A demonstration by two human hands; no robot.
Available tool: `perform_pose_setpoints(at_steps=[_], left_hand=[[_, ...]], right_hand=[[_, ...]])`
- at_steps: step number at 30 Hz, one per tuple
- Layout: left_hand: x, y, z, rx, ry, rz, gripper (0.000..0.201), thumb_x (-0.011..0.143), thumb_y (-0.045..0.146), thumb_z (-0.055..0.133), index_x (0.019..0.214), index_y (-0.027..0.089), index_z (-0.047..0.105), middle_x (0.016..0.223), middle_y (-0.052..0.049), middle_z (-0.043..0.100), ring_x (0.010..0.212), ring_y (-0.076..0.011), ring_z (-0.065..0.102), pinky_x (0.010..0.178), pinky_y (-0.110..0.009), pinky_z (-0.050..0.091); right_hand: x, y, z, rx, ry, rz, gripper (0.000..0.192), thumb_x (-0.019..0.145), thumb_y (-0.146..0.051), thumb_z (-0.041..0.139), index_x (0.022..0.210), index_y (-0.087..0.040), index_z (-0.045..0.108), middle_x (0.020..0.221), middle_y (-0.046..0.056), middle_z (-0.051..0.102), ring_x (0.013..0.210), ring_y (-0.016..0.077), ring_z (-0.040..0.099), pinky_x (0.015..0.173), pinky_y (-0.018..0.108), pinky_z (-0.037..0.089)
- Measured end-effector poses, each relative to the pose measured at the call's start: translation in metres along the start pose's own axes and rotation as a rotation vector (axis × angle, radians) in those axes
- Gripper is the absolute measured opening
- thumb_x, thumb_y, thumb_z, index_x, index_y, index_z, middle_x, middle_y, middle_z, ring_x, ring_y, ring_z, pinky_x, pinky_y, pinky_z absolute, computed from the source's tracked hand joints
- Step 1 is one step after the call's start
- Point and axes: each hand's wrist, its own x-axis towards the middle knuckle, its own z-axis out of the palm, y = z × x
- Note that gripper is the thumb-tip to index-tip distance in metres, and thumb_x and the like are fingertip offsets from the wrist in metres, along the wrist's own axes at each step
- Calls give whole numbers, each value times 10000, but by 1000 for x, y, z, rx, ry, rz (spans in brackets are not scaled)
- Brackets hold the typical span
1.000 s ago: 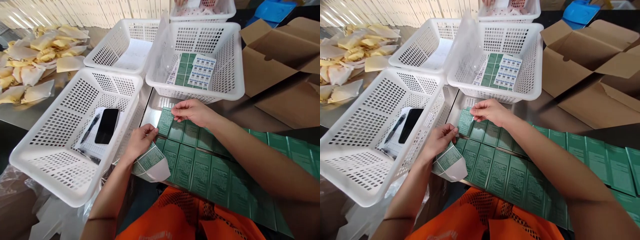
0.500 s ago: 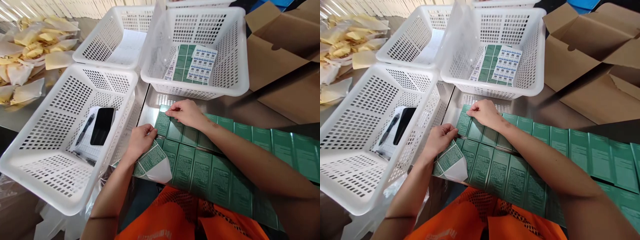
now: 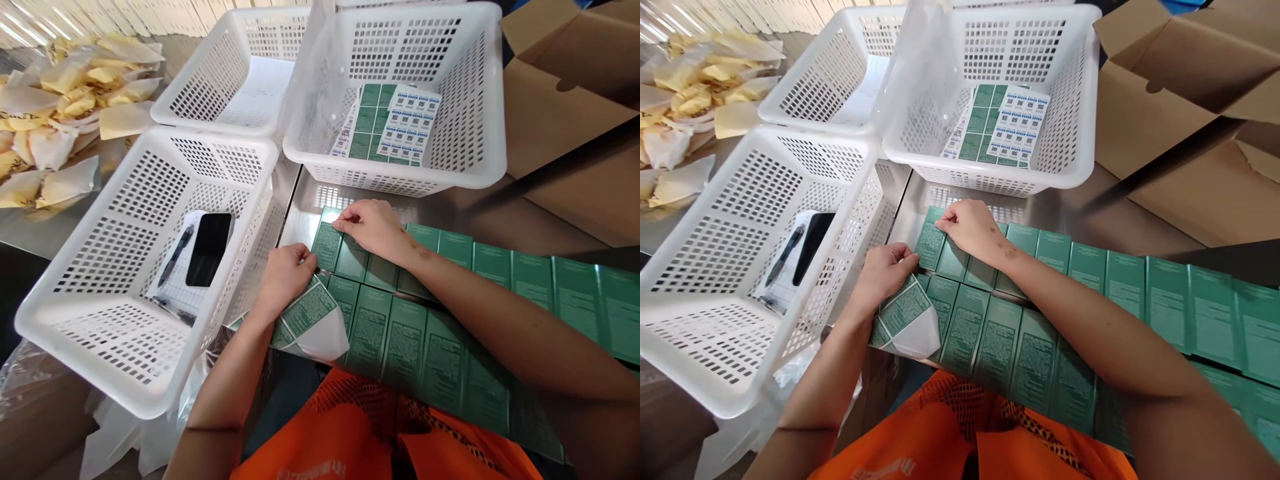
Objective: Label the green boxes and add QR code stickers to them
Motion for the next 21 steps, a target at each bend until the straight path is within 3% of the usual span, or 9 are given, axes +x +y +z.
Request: perform_pose_setpoints(at_steps=[3, 6, 10, 14, 18, 21], left_hand=[[0, 3, -1, 74, -5, 12, 248, 802, 254, 564, 559, 217, 534, 550, 11, 528, 617, -171, 510, 643, -299, 341], [-1, 5, -5, 102, -40, -16, 282, 824, 285, 579, 556, 221, 519, 548, 7, 523, 632, -182, 521, 641, -302, 342], [-5, 4, -10, 125, -19, -41, 340, 839, 339, 621, 548, 225, 488, 528, 9, 500, 602, -181, 500, 611, -302, 324], [-12, 1, -12, 124, 37, -35, 335, 797, 345, 694, 554, 224, 497, 536, 21, 505, 593, -172, 500, 591, -296, 306], [-22, 1, -15, 69, 238, -15, 327, 813, 357, 692, 575, 220, 514, 554, 33, 510, 582, -159, 489, 622, -293, 325], [-30, 5, -19, -6, 471, 17, 305, 858, 366, 660, 626, 215, 532, 565, 37, 521, 559, -147, 481, 621, -286, 343]], right_hand=[[0, 3, 5, -26, 84, -41, 127, 801, -250, 761, 750, -187, 663, 748, 21, 658, 683, 173, 584, 639, 311, 394], [1, 6, 7, -42, 155, -8, 315, 732, -263, 818, 938, -178, 594, 825, 30, 636, 712, 191, 573, 622, 315, 388], [-1, 2, 5, -96, 104, -21, 393, 809, -361, 755, 1057, -179, 512, 894, 50, 614, 732, 210, 563, 623, 334, 384], [-16, -5, 5, -149, 0, -127, 715, 634, -536, 870, 1116, -177, 483, 1136, 123, 563, 842, 261, 585, 672, 377, 437], [-29, -4, 2, -44, -82, -276, 853, 513, -477, 930, 1172, -176, 481, 1222, 149, 512, 1089, 340, 562, 858, 449, 489], [-41, -7, -6, 230, -97, -214, 707, 609, -509, 858, 1140, -210, 500, 1187, 126, 559, 1064, 305, 588, 857, 460, 520]])
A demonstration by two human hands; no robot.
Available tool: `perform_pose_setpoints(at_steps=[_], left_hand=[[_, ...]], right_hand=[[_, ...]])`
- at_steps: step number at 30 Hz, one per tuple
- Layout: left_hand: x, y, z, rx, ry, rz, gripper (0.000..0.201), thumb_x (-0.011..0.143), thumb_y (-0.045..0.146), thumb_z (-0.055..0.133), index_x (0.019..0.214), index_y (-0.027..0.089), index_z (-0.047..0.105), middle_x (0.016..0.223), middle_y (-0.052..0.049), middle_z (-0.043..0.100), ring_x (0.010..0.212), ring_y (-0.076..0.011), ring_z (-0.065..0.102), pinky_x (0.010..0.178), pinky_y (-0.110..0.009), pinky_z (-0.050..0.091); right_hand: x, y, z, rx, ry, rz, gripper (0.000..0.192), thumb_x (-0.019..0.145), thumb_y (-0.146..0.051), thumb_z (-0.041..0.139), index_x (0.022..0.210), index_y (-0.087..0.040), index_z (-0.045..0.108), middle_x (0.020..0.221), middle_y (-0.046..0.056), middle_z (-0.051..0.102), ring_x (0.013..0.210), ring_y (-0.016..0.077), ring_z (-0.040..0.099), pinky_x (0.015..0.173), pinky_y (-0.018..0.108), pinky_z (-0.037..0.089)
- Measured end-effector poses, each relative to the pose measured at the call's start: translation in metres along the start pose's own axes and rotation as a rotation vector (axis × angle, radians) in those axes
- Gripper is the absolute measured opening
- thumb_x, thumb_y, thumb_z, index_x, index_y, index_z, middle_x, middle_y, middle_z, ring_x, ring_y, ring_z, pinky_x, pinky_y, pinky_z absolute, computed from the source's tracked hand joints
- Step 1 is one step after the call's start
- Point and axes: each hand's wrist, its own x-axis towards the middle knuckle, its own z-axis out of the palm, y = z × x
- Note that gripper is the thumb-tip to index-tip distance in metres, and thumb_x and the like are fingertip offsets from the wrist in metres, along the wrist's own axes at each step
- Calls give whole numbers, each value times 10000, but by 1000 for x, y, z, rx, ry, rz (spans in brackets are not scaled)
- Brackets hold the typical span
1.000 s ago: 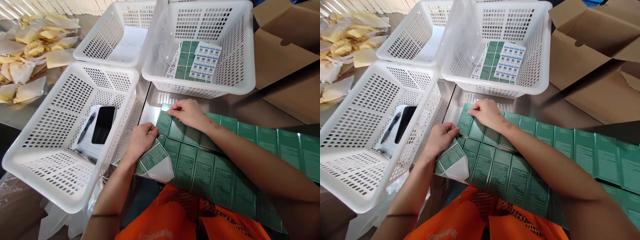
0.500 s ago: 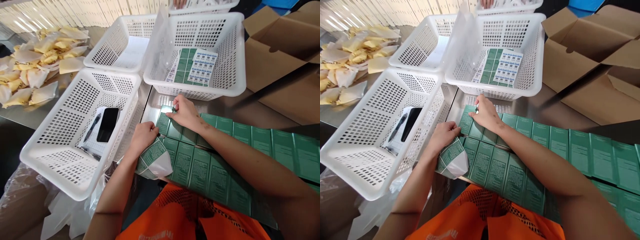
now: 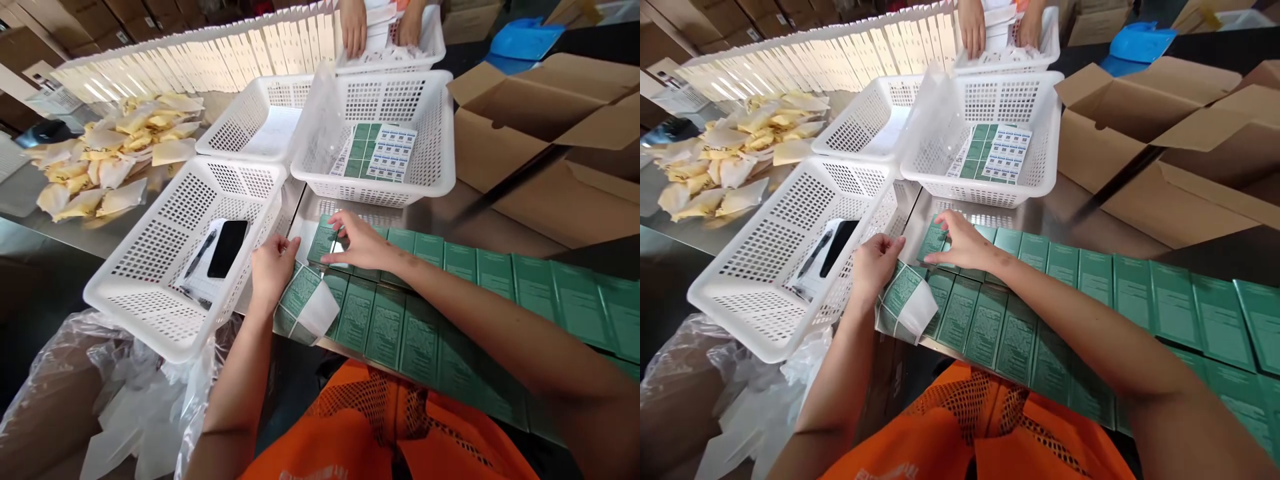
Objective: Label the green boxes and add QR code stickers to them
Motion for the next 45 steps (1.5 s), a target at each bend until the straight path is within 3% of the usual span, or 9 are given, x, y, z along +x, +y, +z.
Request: perform_pose_setpoints(at_steps=[5, 11, 18, 24, 30, 35, 40, 42, 45], left_hand=[[-9, 20, -4, -105, 282, 85, 261, 904, 388, 623, 727, 209, 554, 648, 16, 587, 608, -144, 521, 618, -266, 371], [-13, 30, -7, -153, 238, 52, 316, 964, 435, 510, 732, 221, 516, 584, 31, 516, 578, -141, 489, 599, -261, 363], [-17, 32, -8, -154, 432, -13, 366, 999, 398, 432, 670, 241, 399, 585, 18, 486, 581, -141, 453, 579, -272, 363], [-20, 39, -6, -215, 552, 29, 326, 1005, 383, 409, 711, 244, 412, 638, 2, 526, 651, -148, 507, 641, -274, 419], [-20, 39, -5, -150, 463, -9, 341, 1014, 393, 390, 714, 238, 431, 665, -5, 568, 666, -149, 536, 627, -266, 422], [-18, 34, -5, -59, 276, 22, 325, 995, 406, 462, 725, 229, 498, 610, 11, 548, 588, -146, 500, 597, -271, 370], [-16, 30, 0, 96, 169, 43, 327, 985, 435, 489, 763, 214, 582, 607, 0, 562, 560, -166, 500, 595, -282, 306], [-15, 29, 4, 128, 171, 46, 331, 988, 440, 481, 780, 211, 600, 609, -5, 570, 561, -176, 510, 596, -284, 286], [-9, 23, 8, 146, 177, 44, 338, 987, 441, 479, 778, 209, 609, 603, -12, 575, 552, -182, 508, 592, -289, 269]], right_hand=[[-35, -38, -1, 250, 28, 7, 530, 668, -469, 841, 1048, -245, 549, 1011, 53, 662, 925, 233, 644, 780, 400, 548], [-54, -49, 1, 363, 58, 51, 358, 769, -311, 779, 1032, -246, 546, 819, -2, 722, 710, 185, 682, 689, 346, 528], [-66, -45, 7, 45, 382, -154, 324, 781, -281, 806, 1030, -246, 602, 943, 28, 670, 842, 198, 633, 732, 349, 516], [-68, -50, 9, 275, 179, 29, 470, 735, -326, 848, 1111, -252, 576, 938, 15, 701, 819, 187, 669, 776, 362, 544], [-60, -45, 13, 554, 20, 213, 556, 657, -318, 856, 1127, -227, 573, 763, -29, 663, 654, 158, 625, 618, 314, 501], [-65, -49, 9, 299, -42, 139, 432, 850, -277, 691, 1261, -244, 563, 717, -41, 708, 656, 172, 637, 660, 336, 465], [-71, -47, 7, -95, 53, 86, 131, 910, -283, 677, 1030, -249, 636, 858, 10, 773, 678, 207, 673, 646, 366, 455], [-75, -44, 11, -319, 150, -87, 51, 958, -248, 610, 929, -235, 650, 982, 45, 772, 830, 239, 692, 700, 389, 454], [-89, -43, 20, -526, 223, -533, 195, 980, -165, 534, 851, -247, 655, 974, 22, 757, 967, 228, 656, 753, 385, 442]])
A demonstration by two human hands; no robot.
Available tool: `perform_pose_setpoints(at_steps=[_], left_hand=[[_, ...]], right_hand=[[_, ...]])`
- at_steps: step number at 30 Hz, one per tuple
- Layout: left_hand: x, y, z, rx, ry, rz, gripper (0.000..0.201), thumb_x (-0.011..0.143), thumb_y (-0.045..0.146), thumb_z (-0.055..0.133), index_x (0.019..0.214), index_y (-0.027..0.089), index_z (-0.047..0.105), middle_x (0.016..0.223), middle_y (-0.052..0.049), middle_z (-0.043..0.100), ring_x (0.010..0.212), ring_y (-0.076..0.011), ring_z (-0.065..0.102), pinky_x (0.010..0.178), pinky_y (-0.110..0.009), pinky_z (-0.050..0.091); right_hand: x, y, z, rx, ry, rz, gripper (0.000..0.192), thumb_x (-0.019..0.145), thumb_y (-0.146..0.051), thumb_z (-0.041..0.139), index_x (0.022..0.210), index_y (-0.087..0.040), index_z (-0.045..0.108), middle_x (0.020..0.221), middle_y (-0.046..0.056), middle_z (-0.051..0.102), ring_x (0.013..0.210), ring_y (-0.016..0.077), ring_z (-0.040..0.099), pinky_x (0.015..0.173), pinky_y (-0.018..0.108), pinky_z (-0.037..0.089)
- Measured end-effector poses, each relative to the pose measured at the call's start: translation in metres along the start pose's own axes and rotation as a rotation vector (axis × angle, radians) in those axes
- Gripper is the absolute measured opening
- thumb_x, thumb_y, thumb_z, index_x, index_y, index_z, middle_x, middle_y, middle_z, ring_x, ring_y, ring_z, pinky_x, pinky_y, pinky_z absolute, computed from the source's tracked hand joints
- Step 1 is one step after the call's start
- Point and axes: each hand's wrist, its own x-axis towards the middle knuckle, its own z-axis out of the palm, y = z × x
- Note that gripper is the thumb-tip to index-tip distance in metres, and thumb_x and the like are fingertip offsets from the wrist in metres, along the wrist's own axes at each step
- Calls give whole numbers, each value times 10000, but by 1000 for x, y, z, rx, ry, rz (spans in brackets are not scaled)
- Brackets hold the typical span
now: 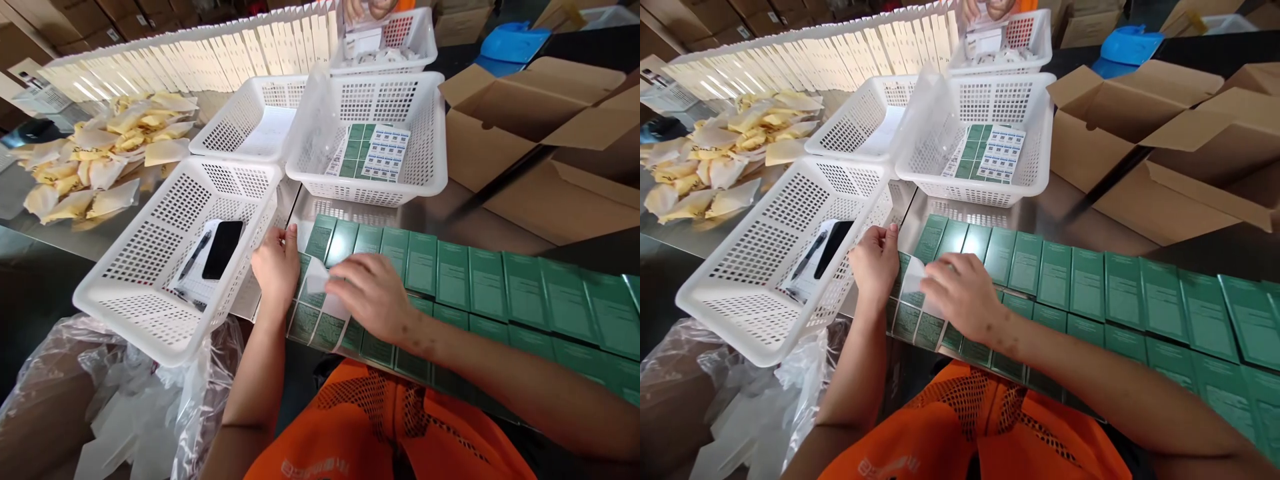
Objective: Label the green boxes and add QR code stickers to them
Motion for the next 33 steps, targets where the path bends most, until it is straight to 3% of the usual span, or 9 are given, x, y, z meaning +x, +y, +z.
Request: perform_pose_setpoints(at_steps=[2, 4, 6, 8, 10, 12, 16, 23, 33], left_hand=[[6, -7, 2, -2, -1, -9, 335, 979, 429, 489, 760, 208, 610, 600, -16, 583, 555, -183, 513, 596, -291, 281], [11, -15, 2, -26, -19, -27, 327, 963, 425, 509, 746, 206, 619, 598, -18, 599, 570, -184, 537, 607, -289, 313], [13, -21, -1, -122, -110, -39, 338, 949, 459, 517, 769, 205, 649, 589, -13, 618, 585, -182, 571, 614, -282, 354], [12, -23, -4, -265, -275, -22, 381, 943, 518, 501, 835, 205, 689, 581, -5, 637, 597, -180, 604, 616, -274, 392], [9, -21, -6, -360, -424, 36, 413, 939, 552, 493, 898, 210, 721, 606, -5, 666, 642, -180, 642, 641, -268, 426], [5, -18, -5, -383, -506, 100, 403, 930, 554, 517, 935, 218, 740, 687, -12, 704, 687, -176, 663, 673, -269, 444], [1, -14, 4, -376, -643, 157, 361, 901, 545, 569, 952, 230, 738, 754, -5, 711, 660, -162, 630, 663, -274, 435], [1, -8, 21, -237, -726, 183, 317, 918, 364, 544, 642, 208, 538, 581, 24, 562, 566, -143, 482, 603, -278, 342], [-5, 10, 28, 158, -732, 263, 303, 990, 339, 473, 820, 190, 676, 780, -95, 699, 769, -259, 633, 655, -332, 346]], right_hand=[[-6, -9, -5, 88, 34, -264, 201, 968, -136, 536, 871, -269, 653, 871, -20, 739, 928, 186, 645, 749, 352, 451], [-7, -13, -17, 312, 39, -335, 141, 966, -174, 576, 918, -285, 648, 834, -47, 724, 889, 153, 647, 767, 319, 483], [0, -5, -31, 518, 66, -134, 72, 953, -240, 633, 922, -301, 656, 838, -57, 724, 850, 143, 655, 782, 312, 511], [12, 15, -41, 600, 87, 222, 53, 915, -315, 685, 866, -295, 677, 821, -39, 721, 789, 158, 654, 741, 328, 517], [23, 42, -41, 601, 65, 538, 126, 865, -368, 708, 805, -258, 695, 781, -5, 708, 714, 172, 624, 665, 333, 488], [32, 68, -34, 633, 2, 706, 210, 792, -428, 740, 784, -220, 707, 735, 15, 684, 653, 165, 574, 610, 321, 449], [37, 95, -14, 716, -98, 799, 324, 698, -502, 784, 767, -192, 721, 683, 9, 650, 603, 134, 509, 561, 291, 401], [35, 108, 7, 566, -130, 840, 332, 715, -515, 792, 803, -196, 765, 686, 18, 686, 601, 143, 554, 536, 281, 418], [40, 113, 16, 349, -207, 853, 177, 800, -351, 779, 727, -192, 753, 610, -6, 681, 521, 142, 607, 601, 294, 461]])
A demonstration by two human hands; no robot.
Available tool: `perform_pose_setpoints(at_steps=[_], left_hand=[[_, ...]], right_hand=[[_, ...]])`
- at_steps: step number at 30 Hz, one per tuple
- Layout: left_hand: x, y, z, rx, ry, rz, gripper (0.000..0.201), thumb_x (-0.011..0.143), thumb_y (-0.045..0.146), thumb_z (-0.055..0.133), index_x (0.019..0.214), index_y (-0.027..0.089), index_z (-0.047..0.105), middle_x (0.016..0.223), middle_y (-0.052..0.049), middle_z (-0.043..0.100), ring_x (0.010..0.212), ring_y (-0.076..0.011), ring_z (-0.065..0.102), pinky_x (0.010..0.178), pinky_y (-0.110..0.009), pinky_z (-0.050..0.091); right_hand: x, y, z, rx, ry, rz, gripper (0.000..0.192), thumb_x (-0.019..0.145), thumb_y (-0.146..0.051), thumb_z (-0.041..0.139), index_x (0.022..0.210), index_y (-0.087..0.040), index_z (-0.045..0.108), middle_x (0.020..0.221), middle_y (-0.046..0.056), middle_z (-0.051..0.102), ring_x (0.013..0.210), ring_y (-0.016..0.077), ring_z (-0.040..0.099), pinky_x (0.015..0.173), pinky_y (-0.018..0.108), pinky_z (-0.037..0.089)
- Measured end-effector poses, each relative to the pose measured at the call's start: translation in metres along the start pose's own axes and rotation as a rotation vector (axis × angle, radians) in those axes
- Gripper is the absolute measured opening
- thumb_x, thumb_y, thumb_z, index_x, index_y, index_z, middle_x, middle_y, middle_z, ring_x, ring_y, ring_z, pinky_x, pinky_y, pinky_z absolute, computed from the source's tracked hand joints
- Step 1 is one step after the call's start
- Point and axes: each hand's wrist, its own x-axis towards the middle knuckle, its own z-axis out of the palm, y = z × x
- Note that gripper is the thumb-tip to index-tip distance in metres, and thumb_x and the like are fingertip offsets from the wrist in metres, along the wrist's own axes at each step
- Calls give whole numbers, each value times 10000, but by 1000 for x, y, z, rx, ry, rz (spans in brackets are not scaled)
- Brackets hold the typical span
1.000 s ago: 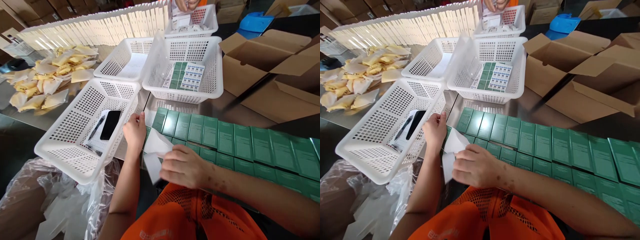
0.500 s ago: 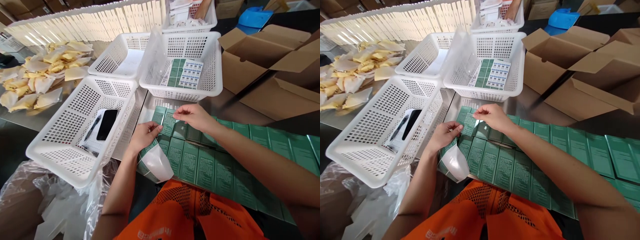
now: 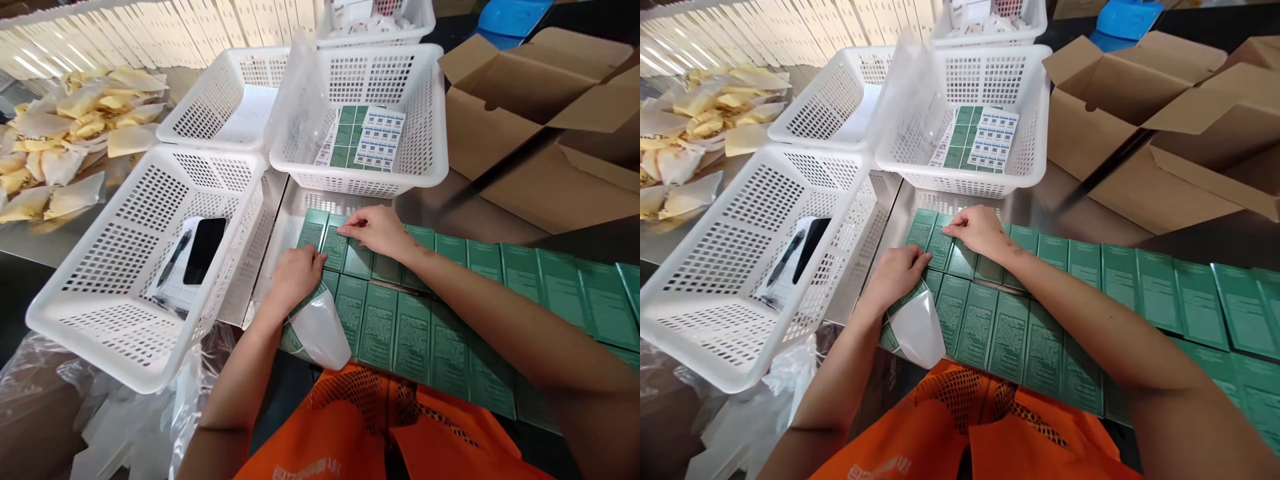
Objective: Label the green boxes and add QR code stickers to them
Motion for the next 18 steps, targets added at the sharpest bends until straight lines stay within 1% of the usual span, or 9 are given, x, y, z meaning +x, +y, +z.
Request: perform_pose_setpoints(at_steps=[2, 6, 12, 15, 16, 17, 18], left_hand=[[0, 2, 0, 29, -8, -16, 298, 992, 335, 472, 852, 185, 688, 811, -104, 715, 790, -267, 649, 657, -334, 359], [0, 3, 2, 70, 1, -35, 295, 989, 339, 474, 885, 179, 700, 852, -118, 731, 816, -281, 664, 655, -336, 372], [2, 4, 4, 53, 6, -30, 288, 979, 331, 481, 883, 175, 703, 835, -118, 724, 800, -278, 660, 665, -339, 384], [3, 5, 3, 49, 7, -34, 280, 971, 335, 495, 864, 176, 699, 815, -119, 717, 792, -282, 654, 660, -340, 376], [4, 5, 3, 47, 6, -34, 276, 967, 338, 502, 852, 179, 697, 804, -116, 713, 785, -280, 652, 655, -339, 371], [5, 5, 3, 42, 7, -33, 270, 962, 338, 509, 835, 184, 692, 789, -110, 707, 775, -276, 648, 648, -335, 365], [5, 4, 3, 35, 8, -33, 265, 956, 340, 519, 812, 190, 684, 770, -102, 698, 761, -270, 642, 639, -331, 355]], right_hand=[[-1, -1, 1, -19, 16, -15, 166, 804, -336, 773, 726, -191, 755, 629, 0, 692, 561, 150, 615, 604, 291, 447], [-1, 1, 3, -55, 42, -24, 130, 793, -313, 775, 732, -199, 762, 624, -4, 686, 581, 154, 606, 606, 291, 424], [0, 3, 6, -78, 61, -47, 124, 796, -301, 773, 718, -208, 746, 647, -4, 681, 605, 152, 589, 614, 293, 407], [-1, 7, 10, -89, 63, -84, 164, 804, -300, 761, 683, -204, 705, 664, 2, 658, 619, 155, 576, 628, 303, 408], [-1, 9, 11, -97, 82, -107, 163, 798, -301, 762, 691, -202, 688, 681, 5, 648, 636, 162, 575, 638, 309, 412], [-1, 11, 12, -104, 118, -130, 152, 777, -309, 778, 740, -202, 677, 720, 11, 642, 664, 172, 577, 648, 315, 416], [-1, 12, 13, -111, 168, -141, 211, 736, -323, 810, 827, -202, 663, 778, 19, 639, 699, 187, 579, 654, 321, 421]])
